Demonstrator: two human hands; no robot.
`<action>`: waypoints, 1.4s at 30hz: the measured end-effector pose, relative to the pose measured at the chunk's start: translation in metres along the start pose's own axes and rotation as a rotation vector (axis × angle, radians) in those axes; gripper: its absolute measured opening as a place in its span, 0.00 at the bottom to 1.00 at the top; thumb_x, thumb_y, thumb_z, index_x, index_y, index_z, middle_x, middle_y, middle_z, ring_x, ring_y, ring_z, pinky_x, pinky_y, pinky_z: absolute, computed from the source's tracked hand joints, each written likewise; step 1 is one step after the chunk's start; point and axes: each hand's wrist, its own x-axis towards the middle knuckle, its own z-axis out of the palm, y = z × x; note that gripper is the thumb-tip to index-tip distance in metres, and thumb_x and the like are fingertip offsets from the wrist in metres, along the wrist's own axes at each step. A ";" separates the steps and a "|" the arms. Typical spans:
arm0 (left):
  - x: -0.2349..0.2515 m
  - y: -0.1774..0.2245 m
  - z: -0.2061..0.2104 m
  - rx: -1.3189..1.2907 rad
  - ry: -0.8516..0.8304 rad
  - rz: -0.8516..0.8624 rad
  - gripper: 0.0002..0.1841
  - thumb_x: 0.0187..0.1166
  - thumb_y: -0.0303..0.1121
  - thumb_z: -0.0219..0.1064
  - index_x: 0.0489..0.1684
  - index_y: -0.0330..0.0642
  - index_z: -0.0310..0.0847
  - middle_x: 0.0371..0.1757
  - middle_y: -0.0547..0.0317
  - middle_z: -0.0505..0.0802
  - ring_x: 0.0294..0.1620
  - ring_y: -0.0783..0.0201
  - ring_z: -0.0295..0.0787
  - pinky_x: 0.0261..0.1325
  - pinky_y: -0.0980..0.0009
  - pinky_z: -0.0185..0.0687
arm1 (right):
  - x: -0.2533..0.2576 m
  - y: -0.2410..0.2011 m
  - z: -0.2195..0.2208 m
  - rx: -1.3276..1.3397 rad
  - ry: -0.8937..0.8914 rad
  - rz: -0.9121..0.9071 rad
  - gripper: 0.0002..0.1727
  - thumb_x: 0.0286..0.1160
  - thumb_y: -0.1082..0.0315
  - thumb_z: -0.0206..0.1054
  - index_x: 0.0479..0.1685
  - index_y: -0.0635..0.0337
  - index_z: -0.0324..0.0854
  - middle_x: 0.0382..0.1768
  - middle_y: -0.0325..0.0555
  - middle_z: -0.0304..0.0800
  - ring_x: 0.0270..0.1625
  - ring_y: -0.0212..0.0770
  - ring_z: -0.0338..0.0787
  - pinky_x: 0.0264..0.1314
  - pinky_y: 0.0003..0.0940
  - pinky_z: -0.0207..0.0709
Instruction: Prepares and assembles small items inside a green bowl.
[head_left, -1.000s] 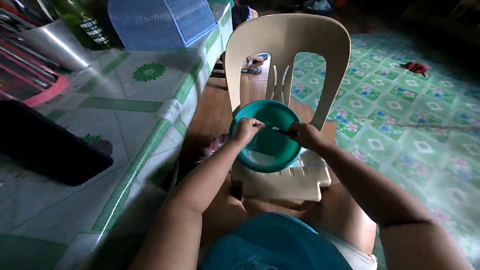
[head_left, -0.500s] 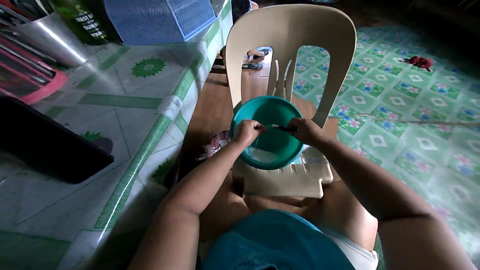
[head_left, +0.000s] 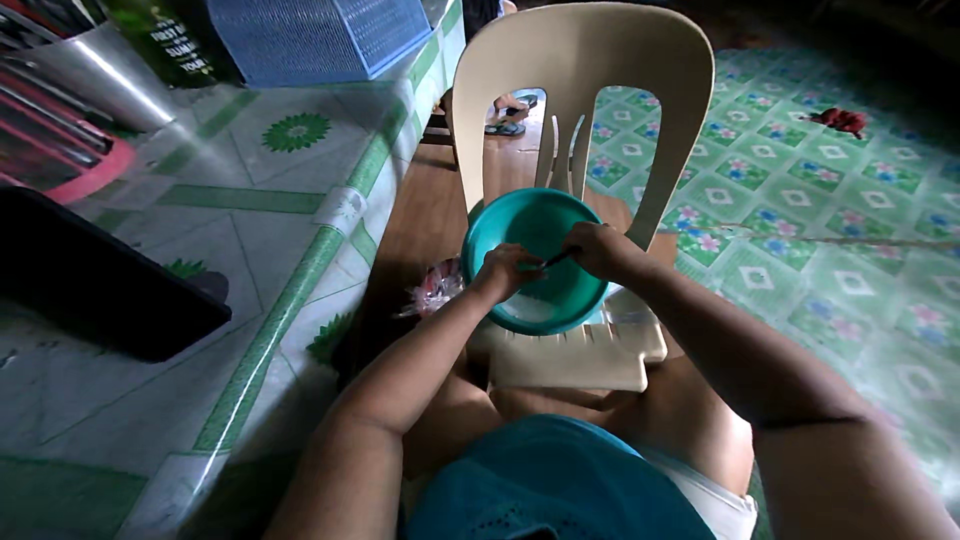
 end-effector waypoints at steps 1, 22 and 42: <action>-0.003 0.004 0.001 -0.041 0.012 -0.037 0.14 0.79 0.40 0.74 0.54 0.42 0.93 0.59 0.48 0.93 0.68 0.49 0.85 0.73 0.48 0.76 | 0.000 -0.005 -0.002 0.041 0.036 -0.023 0.11 0.81 0.77 0.63 0.53 0.64 0.90 0.56 0.57 0.89 0.64 0.56 0.88 0.72 0.59 0.77; -0.023 0.021 -0.019 -0.269 -0.027 -0.160 0.13 0.83 0.37 0.69 0.56 0.40 0.90 0.58 0.55 0.94 0.61 0.61 0.89 0.70 0.56 0.80 | 0.008 -0.044 -0.040 0.279 0.244 -0.283 0.14 0.82 0.79 0.62 0.63 0.69 0.80 0.51 0.54 0.90 0.53 0.41 0.91 0.62 0.38 0.85; -0.019 -0.002 -0.041 -0.365 0.015 -0.184 0.34 0.72 0.35 0.79 0.81 0.45 0.74 0.78 0.56 0.82 0.77 0.62 0.79 0.76 0.59 0.76 | 0.023 -0.073 -0.036 0.017 0.131 -0.273 0.14 0.86 0.76 0.58 0.65 0.67 0.79 0.54 0.58 0.90 0.57 0.55 0.91 0.65 0.53 0.82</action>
